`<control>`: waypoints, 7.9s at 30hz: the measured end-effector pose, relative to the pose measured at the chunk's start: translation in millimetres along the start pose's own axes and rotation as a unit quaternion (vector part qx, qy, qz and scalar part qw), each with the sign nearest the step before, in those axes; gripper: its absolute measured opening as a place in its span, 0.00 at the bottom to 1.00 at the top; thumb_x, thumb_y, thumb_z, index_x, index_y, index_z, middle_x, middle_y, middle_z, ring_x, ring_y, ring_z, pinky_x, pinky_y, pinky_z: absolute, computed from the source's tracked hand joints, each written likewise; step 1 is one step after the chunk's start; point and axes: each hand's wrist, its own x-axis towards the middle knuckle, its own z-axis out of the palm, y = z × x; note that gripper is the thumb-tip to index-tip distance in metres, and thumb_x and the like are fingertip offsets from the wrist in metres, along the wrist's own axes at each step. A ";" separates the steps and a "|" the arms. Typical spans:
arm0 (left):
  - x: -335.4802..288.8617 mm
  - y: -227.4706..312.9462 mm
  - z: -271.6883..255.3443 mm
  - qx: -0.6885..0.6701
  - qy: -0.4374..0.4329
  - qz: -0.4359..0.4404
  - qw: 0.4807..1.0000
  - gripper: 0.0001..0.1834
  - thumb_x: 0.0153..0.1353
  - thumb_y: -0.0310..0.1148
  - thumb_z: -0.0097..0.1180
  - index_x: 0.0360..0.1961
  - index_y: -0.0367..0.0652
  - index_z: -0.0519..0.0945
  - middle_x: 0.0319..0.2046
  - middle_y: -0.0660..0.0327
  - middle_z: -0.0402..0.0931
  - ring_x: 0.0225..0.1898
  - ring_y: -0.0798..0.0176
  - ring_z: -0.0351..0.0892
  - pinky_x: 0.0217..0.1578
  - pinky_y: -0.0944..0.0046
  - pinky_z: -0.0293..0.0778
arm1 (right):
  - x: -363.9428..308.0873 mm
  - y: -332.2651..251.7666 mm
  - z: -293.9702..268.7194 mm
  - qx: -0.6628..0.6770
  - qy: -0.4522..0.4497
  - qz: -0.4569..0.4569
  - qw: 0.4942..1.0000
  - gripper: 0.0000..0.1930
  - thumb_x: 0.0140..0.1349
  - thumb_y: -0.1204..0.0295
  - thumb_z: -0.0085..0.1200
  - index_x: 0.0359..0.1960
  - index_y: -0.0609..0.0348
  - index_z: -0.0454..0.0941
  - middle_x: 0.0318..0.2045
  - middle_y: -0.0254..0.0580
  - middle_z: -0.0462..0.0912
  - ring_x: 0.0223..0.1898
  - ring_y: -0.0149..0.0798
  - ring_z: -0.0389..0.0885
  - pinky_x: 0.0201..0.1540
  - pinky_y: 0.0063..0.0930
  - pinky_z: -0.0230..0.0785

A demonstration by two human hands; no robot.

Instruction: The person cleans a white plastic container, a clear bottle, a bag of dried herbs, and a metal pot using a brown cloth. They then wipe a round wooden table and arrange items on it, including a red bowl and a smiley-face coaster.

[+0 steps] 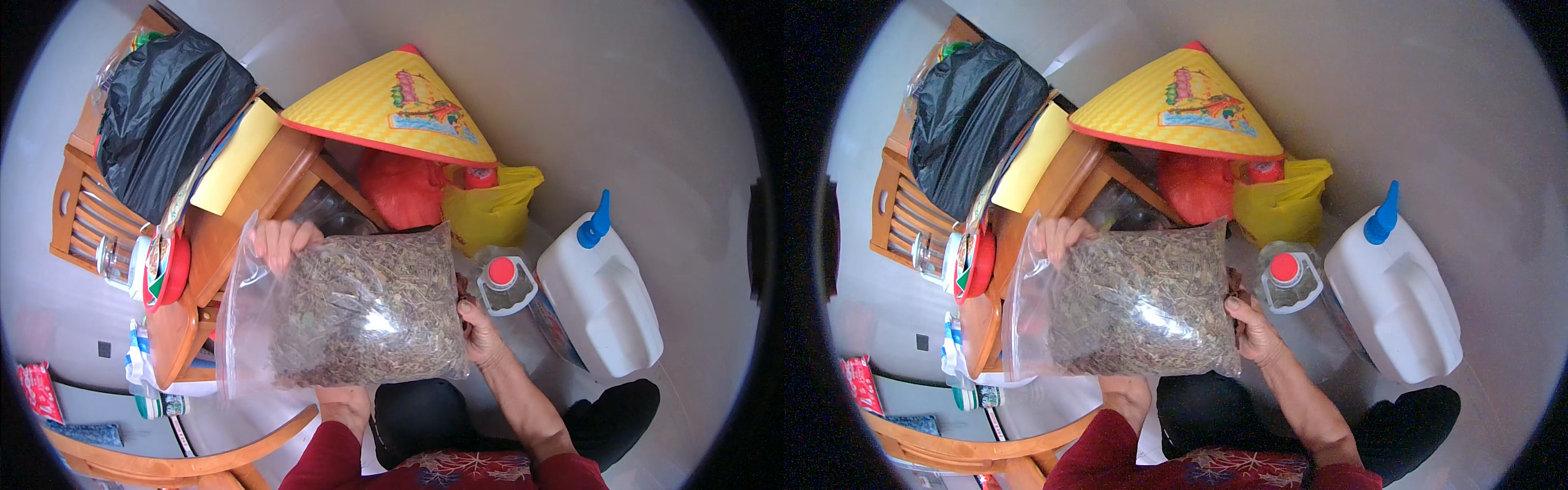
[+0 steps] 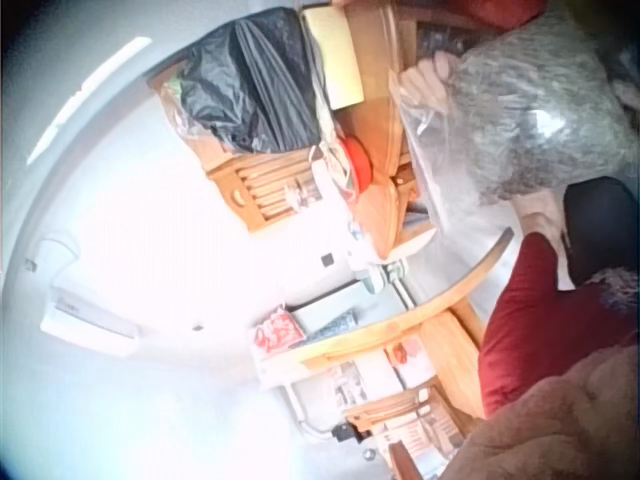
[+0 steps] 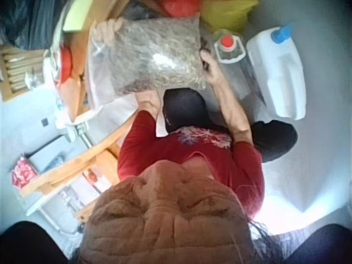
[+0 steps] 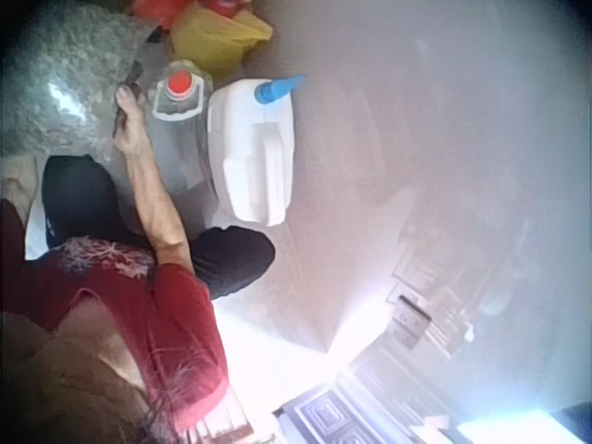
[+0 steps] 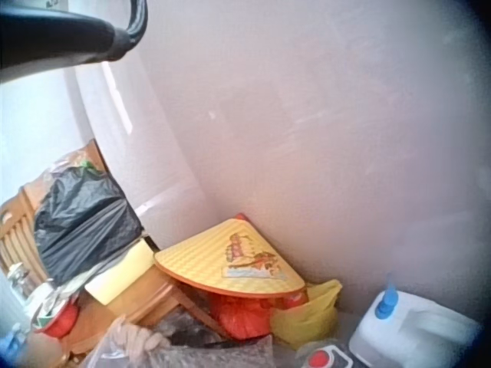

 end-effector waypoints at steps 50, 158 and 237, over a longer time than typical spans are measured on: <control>3.3 -32.5 19.4 -0.087 -0.113 0.073 0.987 0.44 0.40 0.45 0.66 0.60 0.40 0.65 0.52 0.53 0.72 0.52 0.50 0.73 0.54 0.50 0.72 | 6.6 -24.7 105.3 -0.646 0.097 -0.458 0.603 0.40 0.59 0.48 0.49 0.65 0.65 0.56 0.61 0.58 0.53 0.63 0.56 0.51 0.64 0.46 0.45; 191.4 -47.4 88.7 0.297 -0.052 0.027 0.953 0.39 0.35 0.29 0.70 0.52 0.32 0.66 0.42 0.51 0.76 0.41 0.57 0.77 0.42 0.59 0.76 | -71.6 16.7 -14.3 -0.727 0.063 -0.038 0.682 0.18 0.55 0.70 0.58 0.48 0.63 0.74 0.43 0.51 0.75 0.45 0.52 0.77 0.48 0.38 0.71; 369.3 7.1 -143.4 0.792 -0.008 0.113 0.600 0.21 0.62 0.23 0.45 0.58 0.42 0.68 0.57 0.56 0.71 0.59 0.56 0.68 0.61 0.61 0.62 | 162.3 27.4 -23.5 -0.963 -0.001 -0.122 0.242 0.32 0.50 0.70 0.56 0.61 0.58 0.66 0.70 0.47 0.48 0.66 0.49 0.58 0.47 0.55 0.66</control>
